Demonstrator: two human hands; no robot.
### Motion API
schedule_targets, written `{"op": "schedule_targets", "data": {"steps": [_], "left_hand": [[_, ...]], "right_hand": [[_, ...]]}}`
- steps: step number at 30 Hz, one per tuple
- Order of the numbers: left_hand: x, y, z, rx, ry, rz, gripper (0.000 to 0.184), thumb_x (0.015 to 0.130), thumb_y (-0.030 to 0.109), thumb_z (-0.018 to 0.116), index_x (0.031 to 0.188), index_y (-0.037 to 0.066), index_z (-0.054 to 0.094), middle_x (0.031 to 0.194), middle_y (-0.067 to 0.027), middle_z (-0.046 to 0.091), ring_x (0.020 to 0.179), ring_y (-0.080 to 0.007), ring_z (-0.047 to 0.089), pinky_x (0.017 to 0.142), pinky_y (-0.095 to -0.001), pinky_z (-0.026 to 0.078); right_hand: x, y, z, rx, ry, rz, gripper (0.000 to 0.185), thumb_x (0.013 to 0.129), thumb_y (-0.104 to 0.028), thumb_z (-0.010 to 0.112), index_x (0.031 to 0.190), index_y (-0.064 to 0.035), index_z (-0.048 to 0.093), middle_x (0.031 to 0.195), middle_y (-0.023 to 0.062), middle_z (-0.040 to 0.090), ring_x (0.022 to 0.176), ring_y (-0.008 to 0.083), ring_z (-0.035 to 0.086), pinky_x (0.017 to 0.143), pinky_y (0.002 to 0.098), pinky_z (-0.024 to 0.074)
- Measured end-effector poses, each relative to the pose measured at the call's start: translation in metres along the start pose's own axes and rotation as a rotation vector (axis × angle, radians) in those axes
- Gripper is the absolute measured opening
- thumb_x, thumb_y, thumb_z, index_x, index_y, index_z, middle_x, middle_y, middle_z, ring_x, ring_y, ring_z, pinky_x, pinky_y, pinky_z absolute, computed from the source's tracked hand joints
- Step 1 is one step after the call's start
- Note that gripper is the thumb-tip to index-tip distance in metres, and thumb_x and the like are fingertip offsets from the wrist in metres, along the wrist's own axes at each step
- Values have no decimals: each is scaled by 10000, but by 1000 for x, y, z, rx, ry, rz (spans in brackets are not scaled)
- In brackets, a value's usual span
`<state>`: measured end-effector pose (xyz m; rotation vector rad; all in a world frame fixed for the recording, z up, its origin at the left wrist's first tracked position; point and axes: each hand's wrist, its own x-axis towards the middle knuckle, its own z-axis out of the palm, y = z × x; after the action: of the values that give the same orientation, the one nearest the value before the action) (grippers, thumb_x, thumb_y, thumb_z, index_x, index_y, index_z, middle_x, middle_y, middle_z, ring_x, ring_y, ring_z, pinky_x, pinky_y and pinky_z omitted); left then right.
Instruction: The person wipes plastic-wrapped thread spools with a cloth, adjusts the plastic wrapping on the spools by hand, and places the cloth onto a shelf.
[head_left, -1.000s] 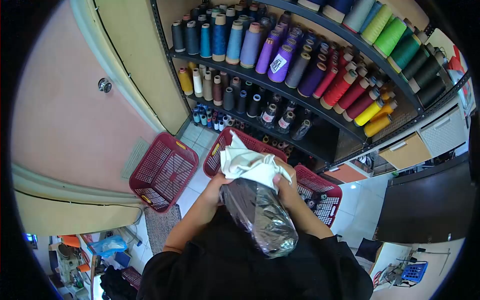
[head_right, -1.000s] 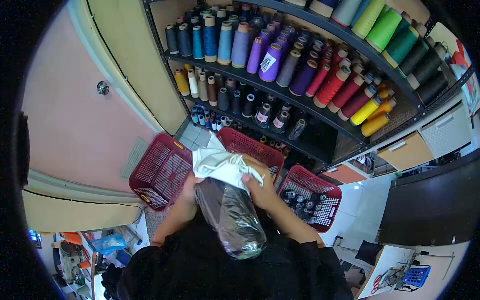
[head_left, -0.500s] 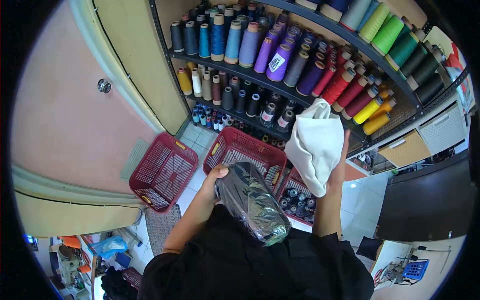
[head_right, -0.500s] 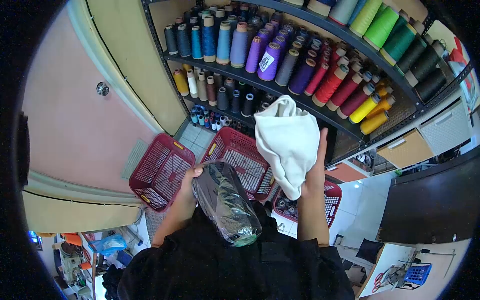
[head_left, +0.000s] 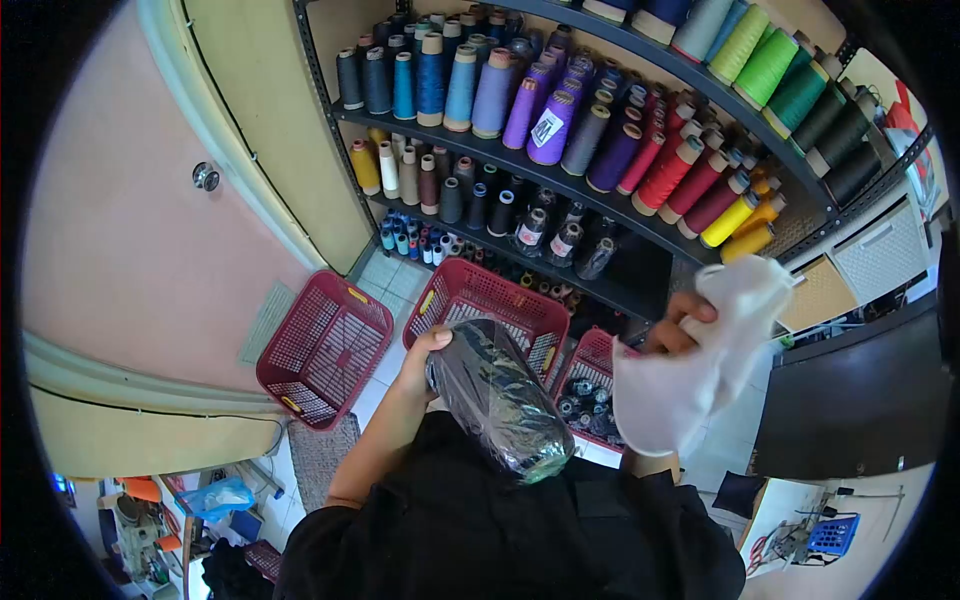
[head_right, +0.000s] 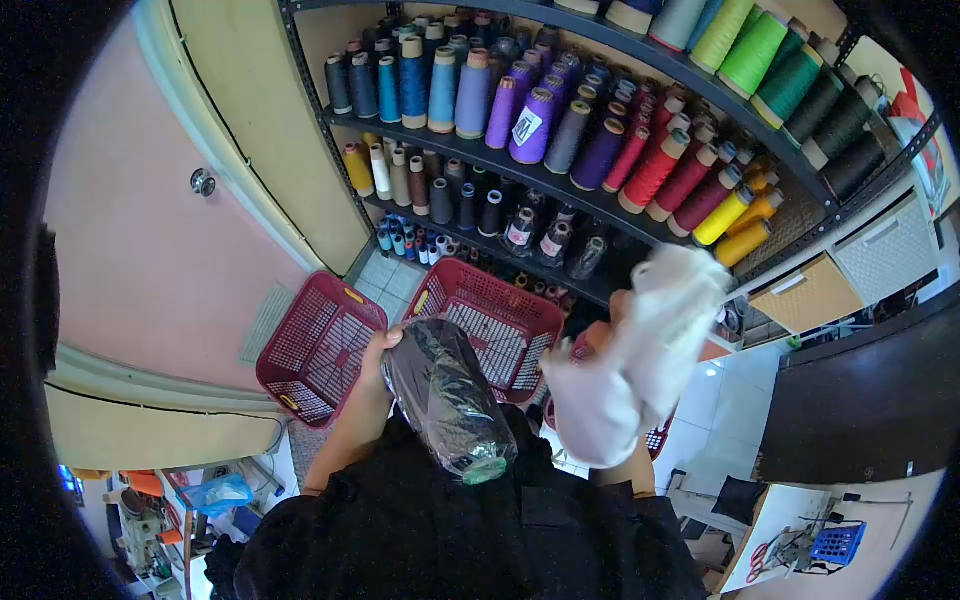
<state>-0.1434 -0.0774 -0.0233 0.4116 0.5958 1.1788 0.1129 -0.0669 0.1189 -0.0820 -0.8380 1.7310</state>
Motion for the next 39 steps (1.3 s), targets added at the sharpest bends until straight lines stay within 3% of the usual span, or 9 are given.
{"op": "schedule_targets", "data": {"steps": [10,16,19,23,29,33,35,37,39], "left_hand": [[4,-4,4,44,-137,29,563,741,348,558,1059,-116,584,913,-181,666,799,-238,668,756,-298,523],[-7,3,10,68,-74,68,609,761,288,517,1264,-52,472,1178,-197,589,1049,-277,608,920,-365,476],[-8,-1,3,63,41,11,562,756,253,501,1242,-28,492,1182,-176,589,1069,-272,593,934,-369,465],[0,-3,3,81,21,25,452,740,238,513,1094,-34,588,1033,-135,643,935,-222,632,829,-310,489],[2,5,13,218,-40,5,363,798,250,545,966,-57,641,895,-121,667,842,-187,642,764,-300,493],[4,6,3,140,22,-10,394,805,264,537,1019,-57,614,940,-140,661,847,-206,646,772,-307,498],[7,2,-2,32,91,12,415,811,274,537,1058,-56,589,968,-151,654,845,-228,648,773,-332,509],[-2,13,16,51,105,-30,416,812,281,544,1050,-59,589,963,-153,654,848,-230,649,778,-331,510],[8,1,-9,82,31,-89,387,822,255,530,1046,-56,589,947,-153,656,852,-230,651,780,-321,513]], "right_hand": [[13,51,-22,-706,310,409,613,739,-81,723,1280,19,453,1171,108,581,1078,189,550,950,334,419],[18,39,-17,-1016,-492,167,450,726,-7,640,1175,-9,607,1369,205,442,1267,341,430,1038,426,328],[22,27,-24,-573,-547,408,541,675,-165,732,1185,-37,601,1429,213,361,1300,363,377,1044,449,308],[21,22,-2,-984,-525,335,565,693,-266,755,1147,-64,486,1329,191,436,1248,344,413,1004,445,341],[18,51,-15,-1115,-48,258,447,814,-22,619,1231,-24,458,1189,125,532,1112,160,500,919,285,404],[12,40,-23,-963,264,229,422,779,-6,606,1200,-29,584,1137,164,603,1069,231,565,949,355,414],[18,23,-13,-856,-477,73,441,704,-28,641,1141,-84,654,1263,159,560,1205,304,502,1027,445,354],[15,28,0,-1155,-643,218,472,663,-78,671,1118,-205,685,1363,65,501,1337,339,348,1090,504,248],[17,41,2,-1132,-645,245,494,601,-67,650,1083,-159,703,1328,114,527,1320,355,373,1104,505,206]]}}
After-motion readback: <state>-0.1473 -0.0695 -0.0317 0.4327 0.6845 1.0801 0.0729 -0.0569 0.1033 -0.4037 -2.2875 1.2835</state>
